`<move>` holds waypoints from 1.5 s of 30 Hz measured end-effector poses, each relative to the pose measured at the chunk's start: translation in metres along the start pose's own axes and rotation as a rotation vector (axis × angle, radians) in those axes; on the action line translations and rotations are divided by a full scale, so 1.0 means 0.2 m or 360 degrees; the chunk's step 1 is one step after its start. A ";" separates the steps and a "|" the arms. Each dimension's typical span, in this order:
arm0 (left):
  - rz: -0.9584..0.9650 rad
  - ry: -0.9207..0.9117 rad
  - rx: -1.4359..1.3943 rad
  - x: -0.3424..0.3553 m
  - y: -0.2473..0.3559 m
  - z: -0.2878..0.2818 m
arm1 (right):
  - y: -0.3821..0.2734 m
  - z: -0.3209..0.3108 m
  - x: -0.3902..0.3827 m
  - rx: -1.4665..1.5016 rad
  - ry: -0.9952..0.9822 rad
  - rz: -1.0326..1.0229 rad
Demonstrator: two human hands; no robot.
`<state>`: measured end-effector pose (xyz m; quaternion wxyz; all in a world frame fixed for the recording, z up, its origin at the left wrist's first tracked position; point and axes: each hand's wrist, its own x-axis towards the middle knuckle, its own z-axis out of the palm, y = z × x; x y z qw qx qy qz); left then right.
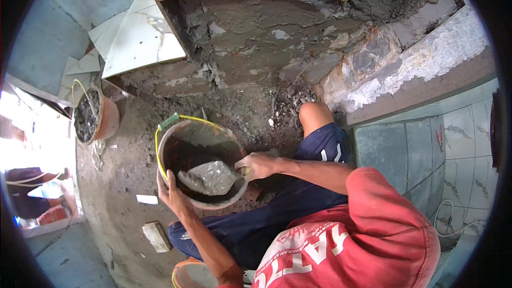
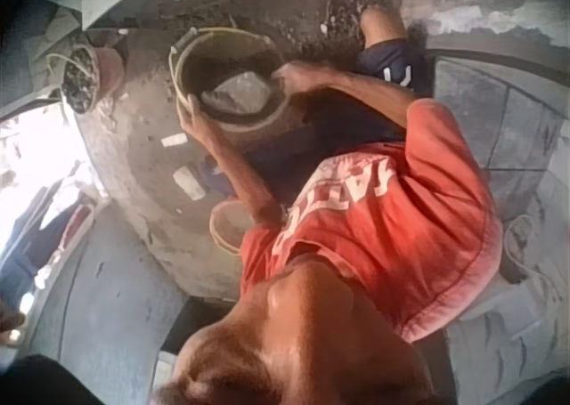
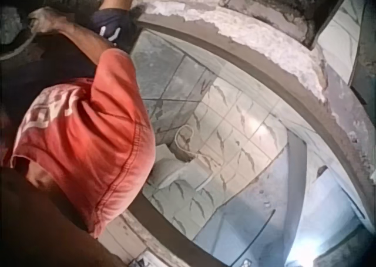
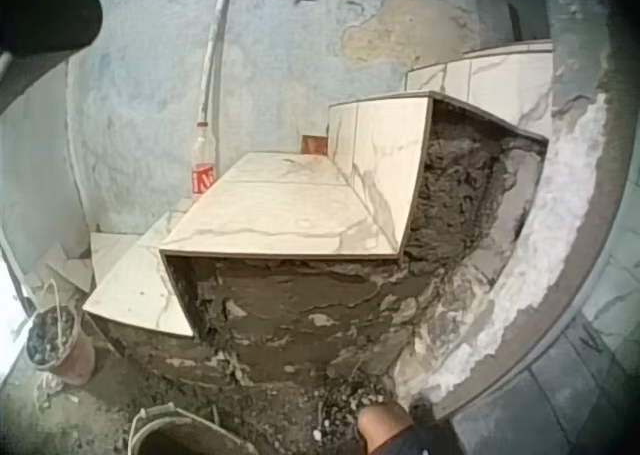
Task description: The person scoops cement from a bucket and spreads it onto a brick base using a trowel. The person then applies mortar to tiles and installs them onto the base by hand.
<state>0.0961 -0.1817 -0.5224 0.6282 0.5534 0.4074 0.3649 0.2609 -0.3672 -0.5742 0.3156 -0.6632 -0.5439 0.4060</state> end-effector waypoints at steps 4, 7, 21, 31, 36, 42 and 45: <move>-0.0060 0.0172 -0.0040 -0.01 -0.07 -0.19 | -0.20 -0.24 -0.18 0.0415 0.0384 0.0284; -0.0175 0.0311 0.0051 -0.01 -0.03 -0.29 | -0.29 -0.36 -0.38 0.1051 0.0775 0.0481; -0.0124 0.0218 0.0004 0.11 0.00 -0.30 | 0.30 -0.21 -0.31 0.2017 0.2585 0.0888; 0.0061 -0.0148 0.0182 0.16 -0.01 -0.16 | 0.58 -0.78 0.34 0.1445 0.2925 0.1307; 0.0099 -0.0115 0.0238 0.22 -0.01 -0.13 | 0.40 -0.49 0.26 0.0957 0.3141 0.0544; 0.0056 -0.0192 0.0064 0.29 0.00 -0.13 | 0.42 -0.54 0.02 0.2214 0.2901 0.0686; 0.0001 -0.0187 0.0046 0.25 0.03 -0.09 | 0.40 -0.67 0.11 0.2193 0.3095 0.0425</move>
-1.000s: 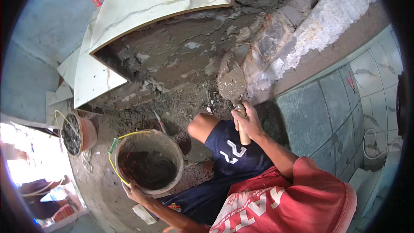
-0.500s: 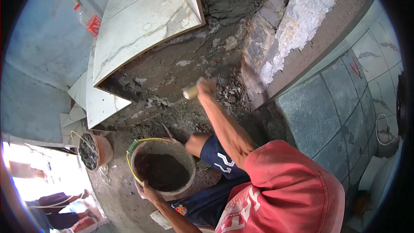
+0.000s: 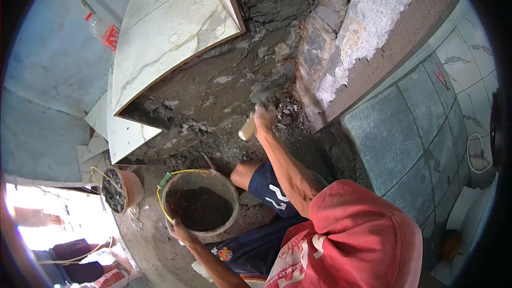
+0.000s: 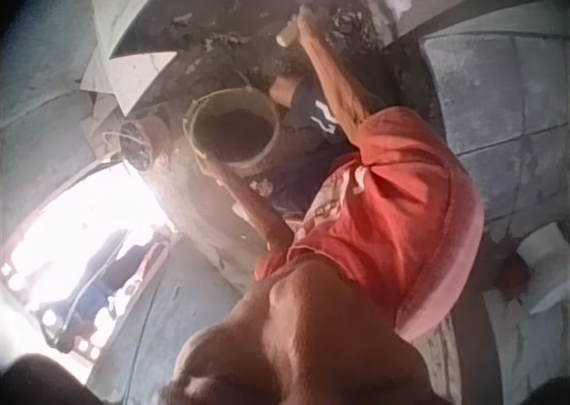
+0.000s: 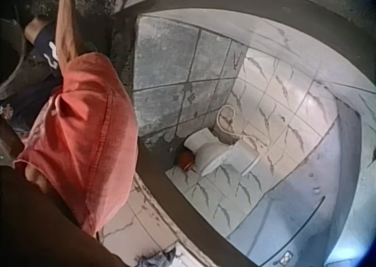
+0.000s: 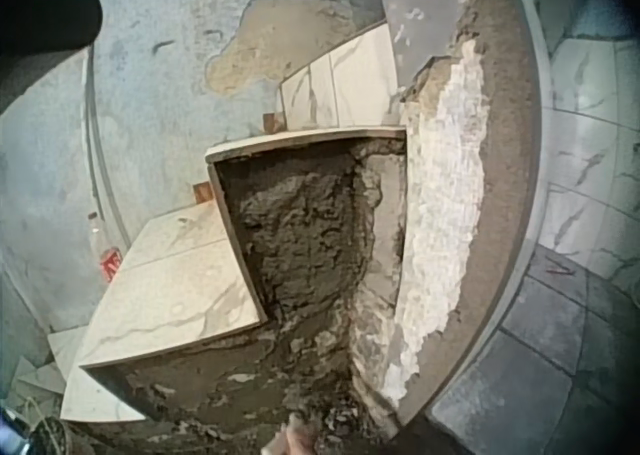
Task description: The person scoops cement from a bucket and spreads it onto a brick base using a trowel. The person then applies mortar to tiles and installs them onto the base by hand.
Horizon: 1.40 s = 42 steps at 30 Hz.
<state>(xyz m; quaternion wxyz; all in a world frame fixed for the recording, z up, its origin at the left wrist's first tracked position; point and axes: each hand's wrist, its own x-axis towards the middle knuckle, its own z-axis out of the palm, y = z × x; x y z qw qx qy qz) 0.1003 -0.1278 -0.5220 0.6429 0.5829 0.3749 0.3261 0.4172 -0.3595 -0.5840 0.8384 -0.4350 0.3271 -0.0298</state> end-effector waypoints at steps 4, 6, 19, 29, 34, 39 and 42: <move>0.0036 0.0040 0.0002 0.04 -0.04 -0.07 | -0.05 0.09 -0.19 -0.0001 -0.0156 -0.0246; 0.0053 0.0016 0.0012 0.05 -0.04 -0.06 | -0.12 0.11 -0.29 0.0068 -0.0291 -0.0338; 0.0115 -0.0007 0.0017 0.06 -0.06 -0.08 | -0.18 0.30 -0.38 -0.1598 -0.0017 -0.0888; 0.0027 -0.0020 -0.0046 0.08 -0.09 -0.15 | -0.07 0.11 -0.31 -0.1419 0.0116 -0.1360; 0.0084 -0.0060 -0.0125 -0.01 -0.10 -0.02 | -0.05 0.25 -0.10 -0.1962 -0.0102 -0.0791; 0.0139 -0.0024 -0.0034 0.00 -0.08 -0.06 | 0.28 0.09 -0.50 -0.1988 -0.0101 -0.1045; 0.0039 0.0013 -0.0054 -0.03 -0.01 -0.12 | 0.36 -0.04 -0.77 -0.1943 -0.0558 -0.0996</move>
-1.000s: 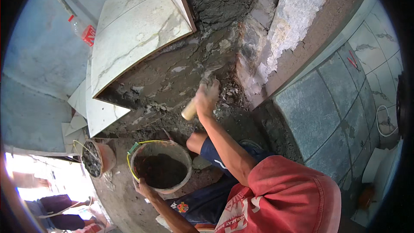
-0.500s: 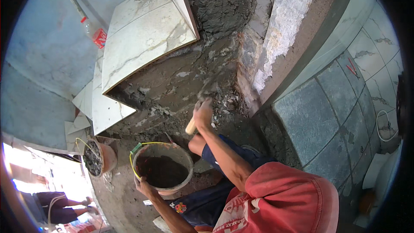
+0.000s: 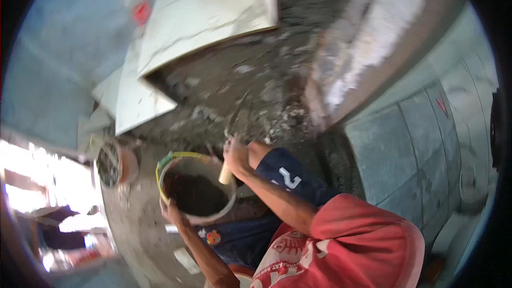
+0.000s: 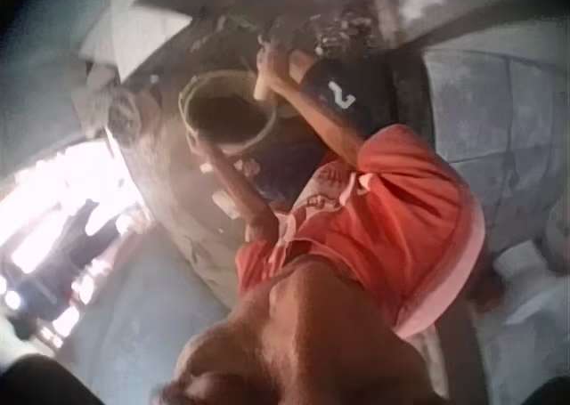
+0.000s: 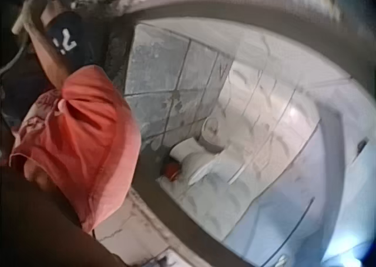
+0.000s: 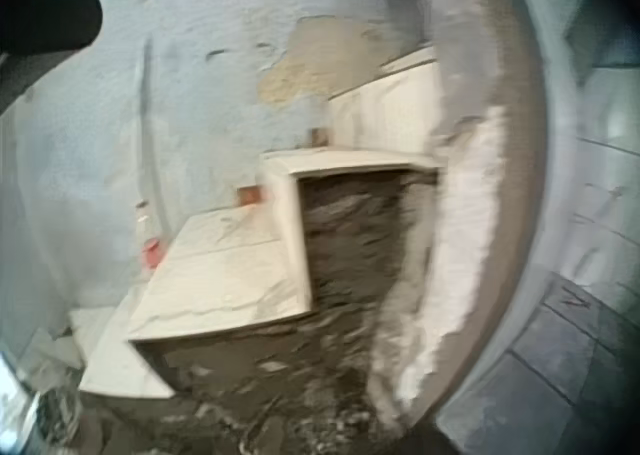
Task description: The person scoops cement from a bucket and spreads it onto a brick base using a trowel. The person then applies mortar to tiles and installs them onto the base by hand.
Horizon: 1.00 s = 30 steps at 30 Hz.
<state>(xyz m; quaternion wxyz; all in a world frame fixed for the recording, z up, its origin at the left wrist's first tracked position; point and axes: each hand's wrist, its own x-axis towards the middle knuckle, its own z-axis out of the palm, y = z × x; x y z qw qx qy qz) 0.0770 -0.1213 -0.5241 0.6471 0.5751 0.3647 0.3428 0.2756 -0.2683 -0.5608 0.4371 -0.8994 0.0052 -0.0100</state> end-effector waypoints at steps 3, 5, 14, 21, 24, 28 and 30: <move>-0.0179 0.0285 0.0397 0.12 -0.22 -0.27 | -0.10 -0.32 -0.23 0.0610 -0.1069 0.0008; -0.0120 0.0042 0.0297 0.15 -0.09 -0.05 | -0.01 -0.49 -0.20 0.0357 -0.1102 -0.0407; -0.0008 -0.0380 0.0480 0.08 0.02 -0.09 | -0.04 -0.03 -0.32 -0.1149 -0.1404 -0.1762; -0.0016 -0.0306 0.0494 0.05 0.01 -0.05 | 0.07 0.20 -0.48 -0.1246 -0.1341 -0.1717; 0.0095 -0.0316 0.0564 0.09 -0.02 -0.04 | 0.23 0.17 -0.46 -0.1564 -0.1479 -0.1734; 0.0037 -0.0380 0.0591 0.01 0.02 -0.03 | 0.10 0.17 -0.52 -0.1642 -0.1773 -0.2159; 0.0160 -0.0459 0.0517 -0.01 0.05 -0.02 | 0.09 0.27 -0.55 -0.1554 -0.1787 -0.2307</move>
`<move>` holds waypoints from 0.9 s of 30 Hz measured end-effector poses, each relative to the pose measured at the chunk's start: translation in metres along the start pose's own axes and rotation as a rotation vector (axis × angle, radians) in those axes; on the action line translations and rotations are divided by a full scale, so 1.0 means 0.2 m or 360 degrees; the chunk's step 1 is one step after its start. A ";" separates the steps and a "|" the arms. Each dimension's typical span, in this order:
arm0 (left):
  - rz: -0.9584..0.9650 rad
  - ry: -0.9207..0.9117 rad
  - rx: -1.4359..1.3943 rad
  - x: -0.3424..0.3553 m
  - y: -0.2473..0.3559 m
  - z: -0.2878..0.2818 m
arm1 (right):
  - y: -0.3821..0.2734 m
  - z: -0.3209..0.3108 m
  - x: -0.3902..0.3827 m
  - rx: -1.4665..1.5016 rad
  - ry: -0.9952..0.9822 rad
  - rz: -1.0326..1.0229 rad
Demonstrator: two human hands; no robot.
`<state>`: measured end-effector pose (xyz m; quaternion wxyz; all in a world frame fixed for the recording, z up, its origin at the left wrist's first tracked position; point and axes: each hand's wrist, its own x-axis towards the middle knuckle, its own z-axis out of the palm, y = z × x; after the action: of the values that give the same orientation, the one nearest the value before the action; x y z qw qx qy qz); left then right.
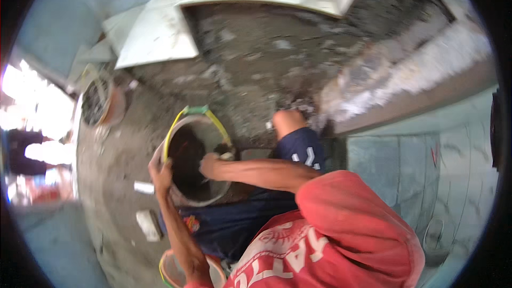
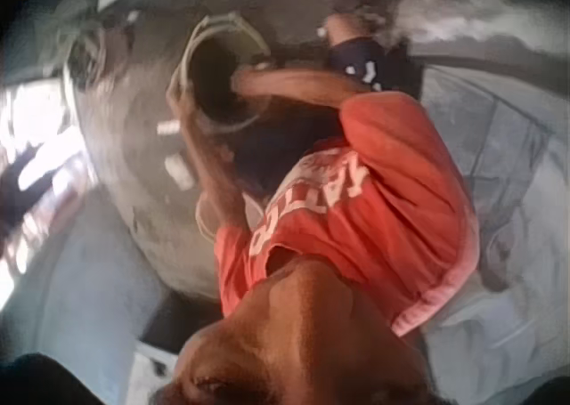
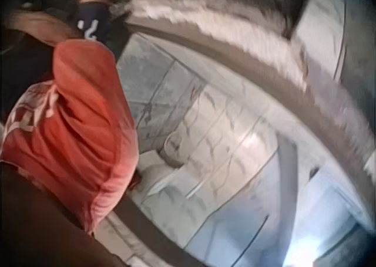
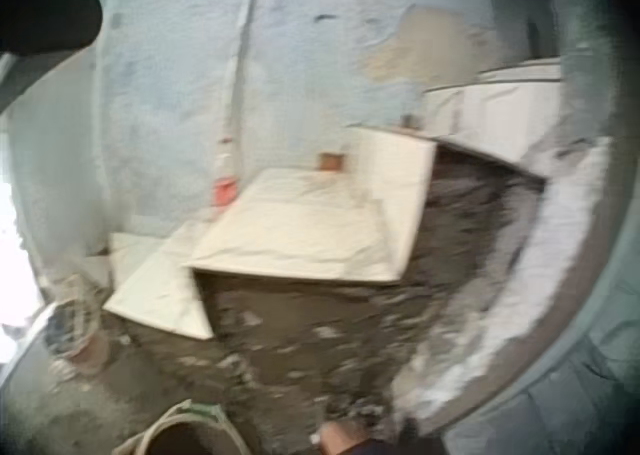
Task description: The person scoops cement from a bucket and spreads it onto a brick base using a trowel. The person then applies mortar to tiles and installs them onto the base by hand.
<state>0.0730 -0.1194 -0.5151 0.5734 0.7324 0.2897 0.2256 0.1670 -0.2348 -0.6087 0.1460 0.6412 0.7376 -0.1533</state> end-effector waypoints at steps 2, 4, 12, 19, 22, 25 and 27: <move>0.0040 -0.0009 -0.0059 0.02 0.00 0.05 | 0.20 -0.11 -0.03 0.0713 -0.0296 -0.0046; -0.0068 0.0055 0.0032 0.01 -0.02 0.06 | 0.27 -0.11 -0.10 0.1086 -0.0492 0.0010; -0.0130 0.0257 -0.0390 0.02 -0.05 0.00 | 0.47 -0.09 -0.90 0.2528 0.0234 0.0070; -0.0212 0.0266 -0.0641 0.02 -0.15 -0.13 | 0.39 -0.18 -1.49 0.3468 0.2019 0.0928; -0.0232 0.0261 -0.0662 0.04 -0.12 -0.10 | 0.49 -0.21 -1.37 0.3404 0.2808 0.1289; -0.0240 0.0261 -0.0648 0.05 -0.16 -0.13 | 0.72 -0.07 -1.20 0.3616 0.3013 0.1343; -0.0235 0.0270 -0.0634 0.06 -0.17 -0.13 | 0.77 -0.23 -1.16 0.3457 0.3173 0.1277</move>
<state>0.0579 -0.0868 -0.5410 0.6951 0.5600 0.3396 0.2965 0.3506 -0.4042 -0.4769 -0.8897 0.4247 -0.1502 -0.0742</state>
